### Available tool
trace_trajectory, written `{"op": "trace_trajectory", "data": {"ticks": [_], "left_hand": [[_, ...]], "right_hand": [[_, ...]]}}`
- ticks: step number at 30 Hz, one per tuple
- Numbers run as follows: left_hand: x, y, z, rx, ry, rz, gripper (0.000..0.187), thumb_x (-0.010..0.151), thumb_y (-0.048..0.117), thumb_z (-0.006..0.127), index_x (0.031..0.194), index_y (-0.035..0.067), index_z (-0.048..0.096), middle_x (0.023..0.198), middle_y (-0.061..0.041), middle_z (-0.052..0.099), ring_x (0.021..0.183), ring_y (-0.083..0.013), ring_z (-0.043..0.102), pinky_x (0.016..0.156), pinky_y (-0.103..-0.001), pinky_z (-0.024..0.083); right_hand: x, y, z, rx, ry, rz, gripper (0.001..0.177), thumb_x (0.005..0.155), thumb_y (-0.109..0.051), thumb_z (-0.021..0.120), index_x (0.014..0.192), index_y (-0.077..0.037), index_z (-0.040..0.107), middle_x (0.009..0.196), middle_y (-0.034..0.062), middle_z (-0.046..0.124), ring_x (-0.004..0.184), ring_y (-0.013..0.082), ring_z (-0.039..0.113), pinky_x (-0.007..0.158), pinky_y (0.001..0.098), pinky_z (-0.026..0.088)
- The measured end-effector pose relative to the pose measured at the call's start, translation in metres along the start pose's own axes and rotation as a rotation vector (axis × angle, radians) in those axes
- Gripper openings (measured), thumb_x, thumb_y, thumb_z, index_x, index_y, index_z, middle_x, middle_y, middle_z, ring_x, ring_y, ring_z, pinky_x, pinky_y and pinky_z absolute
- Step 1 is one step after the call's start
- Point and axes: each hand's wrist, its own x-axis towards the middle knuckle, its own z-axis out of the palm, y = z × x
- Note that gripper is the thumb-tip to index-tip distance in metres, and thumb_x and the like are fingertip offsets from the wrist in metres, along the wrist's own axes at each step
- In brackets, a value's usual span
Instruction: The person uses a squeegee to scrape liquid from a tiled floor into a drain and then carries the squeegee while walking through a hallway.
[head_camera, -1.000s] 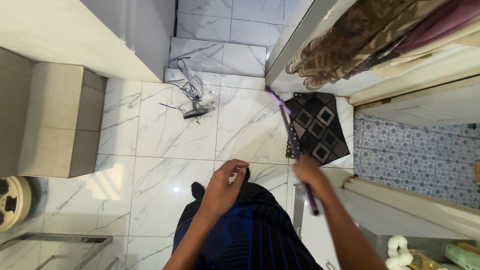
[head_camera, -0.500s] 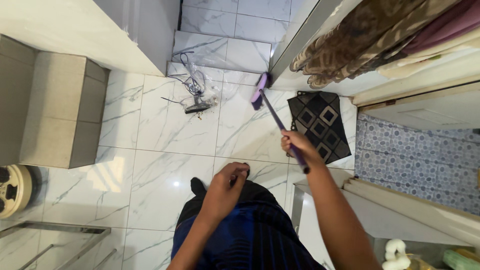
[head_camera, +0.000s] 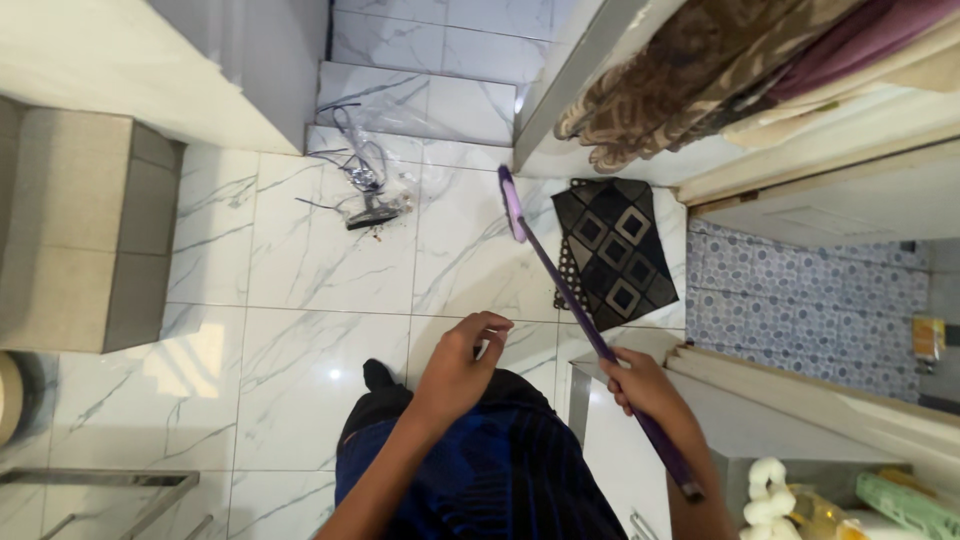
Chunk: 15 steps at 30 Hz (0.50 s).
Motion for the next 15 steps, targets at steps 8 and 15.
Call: {"op": "trace_trajectory", "data": {"ticks": [8, 15], "left_hand": [[0.008, 0.011, 0.006, 0.078, -0.031, -0.013, 0.017, 0.086, 0.009, 0.061, 0.101, 0.003, 0.066, 0.096, -0.011, 0.071, 0.085, -0.0221, 0.069, 0.073, -0.033, 0.050], [-0.006, 0.016, -0.016, 0.146, 0.128, -0.127, 0.019, 0.089, 0.013, 0.059, 0.104, 0.003, 0.067, 0.095, -0.013, 0.071, 0.091, -0.0264, 0.069, 0.083, -0.034, 0.052]], "right_hand": [[0.022, 0.019, 0.029, -0.064, 0.100, 0.153, 0.024, 0.092, -0.025, 0.052, 0.098, -0.001, 0.055, 0.059, 0.0064, 0.053, 0.044, 0.0163, 0.049, 0.040, 0.0320, 0.044], [0.125, -0.005, 0.054, 0.595, -0.347, 0.126, 0.028, 0.095, -0.019, 0.052, 0.070, -0.009, 0.042, 0.052, 0.0014, 0.042, 0.043, 0.0130, 0.042, 0.042, 0.0266, 0.036]]}}
